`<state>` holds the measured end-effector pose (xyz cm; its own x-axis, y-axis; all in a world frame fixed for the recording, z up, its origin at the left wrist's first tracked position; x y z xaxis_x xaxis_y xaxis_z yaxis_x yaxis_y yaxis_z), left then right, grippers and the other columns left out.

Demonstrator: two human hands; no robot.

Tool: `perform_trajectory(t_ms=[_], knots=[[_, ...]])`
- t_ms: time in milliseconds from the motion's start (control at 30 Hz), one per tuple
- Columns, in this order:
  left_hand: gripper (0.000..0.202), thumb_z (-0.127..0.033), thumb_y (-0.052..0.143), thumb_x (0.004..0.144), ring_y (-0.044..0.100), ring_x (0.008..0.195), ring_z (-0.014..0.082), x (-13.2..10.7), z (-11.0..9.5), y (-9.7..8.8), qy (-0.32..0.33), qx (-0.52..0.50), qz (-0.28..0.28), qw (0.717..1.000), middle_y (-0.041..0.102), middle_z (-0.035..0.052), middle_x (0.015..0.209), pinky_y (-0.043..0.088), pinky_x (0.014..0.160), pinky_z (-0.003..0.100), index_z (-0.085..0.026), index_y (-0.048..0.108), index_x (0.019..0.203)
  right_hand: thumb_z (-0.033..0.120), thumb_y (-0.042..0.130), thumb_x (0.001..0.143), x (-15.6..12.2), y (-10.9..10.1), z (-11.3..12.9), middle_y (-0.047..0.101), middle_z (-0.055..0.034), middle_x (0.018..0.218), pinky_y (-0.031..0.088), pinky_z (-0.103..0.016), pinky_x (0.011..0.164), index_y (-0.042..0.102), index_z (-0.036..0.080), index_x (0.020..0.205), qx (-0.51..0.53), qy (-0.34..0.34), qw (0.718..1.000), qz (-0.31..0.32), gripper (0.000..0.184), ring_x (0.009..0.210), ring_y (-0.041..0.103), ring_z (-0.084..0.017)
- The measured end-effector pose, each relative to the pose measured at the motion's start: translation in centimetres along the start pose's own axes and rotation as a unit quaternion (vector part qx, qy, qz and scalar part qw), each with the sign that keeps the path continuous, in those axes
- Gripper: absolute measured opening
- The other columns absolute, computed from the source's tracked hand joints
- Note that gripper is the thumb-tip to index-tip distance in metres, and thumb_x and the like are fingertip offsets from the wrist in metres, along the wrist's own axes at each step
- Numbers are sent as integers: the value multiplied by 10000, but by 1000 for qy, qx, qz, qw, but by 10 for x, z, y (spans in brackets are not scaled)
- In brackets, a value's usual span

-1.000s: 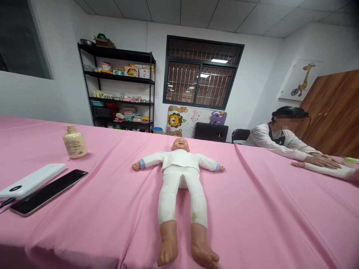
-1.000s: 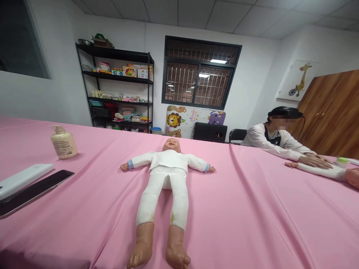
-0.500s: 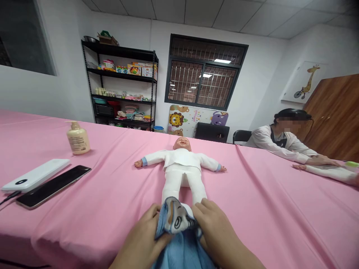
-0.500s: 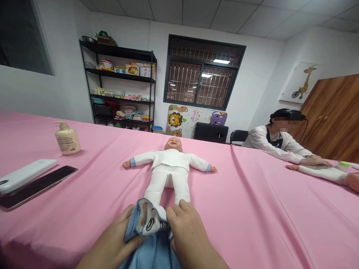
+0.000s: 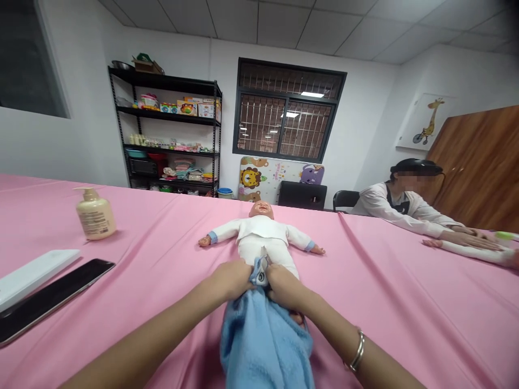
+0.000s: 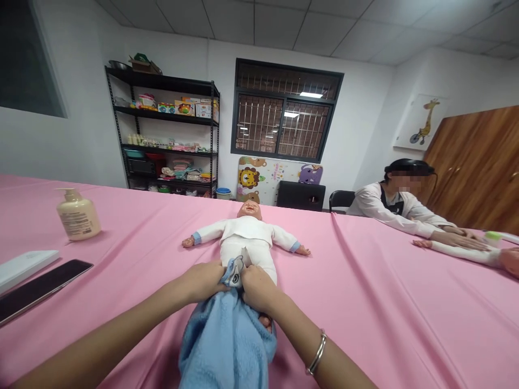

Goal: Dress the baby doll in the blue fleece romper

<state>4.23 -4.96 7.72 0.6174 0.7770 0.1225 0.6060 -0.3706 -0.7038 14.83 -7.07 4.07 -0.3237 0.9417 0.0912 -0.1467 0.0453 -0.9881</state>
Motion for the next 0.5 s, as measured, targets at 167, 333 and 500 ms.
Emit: perform_trajectory(t_ms=[167,333,500], knots=[[136,-346,572,749,591,745,272,17,27,5,55,76,5,996,649,60,782,390,648,291,-220,623,754,118,479,669,7,7,-11,584,-130,1021,385,-282,717,225,82,1334,139,32,990,-22,712,896,540,-230],[209,-373,502,816,575,845,230,8,35,11,67,10,-74,995,638,44,938,409,715,273,-204,590,903,123,506,697,4,3,-10,549,-84,1137,382,-307,852,367,201,1276,268,-35,963,-15,601,1015,510,-223],[323,-393,503,829,553,935,223,11,35,16,54,-209,-110,970,620,64,1011,412,838,305,-149,561,1032,198,578,716,-3,-9,-17,365,-53,1347,265,-306,1030,309,205,1334,436,-100,893,45,673,1233,336,-203]])
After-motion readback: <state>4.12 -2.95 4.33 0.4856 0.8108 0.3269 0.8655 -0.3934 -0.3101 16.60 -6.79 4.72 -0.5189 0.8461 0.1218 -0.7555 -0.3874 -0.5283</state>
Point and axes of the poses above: each hand's wrist, its own x-axis towards the middle knuckle, its own y-axis out of the palm, z = x × y, the point moved 6 cm from there along x, towards the middle knuckle
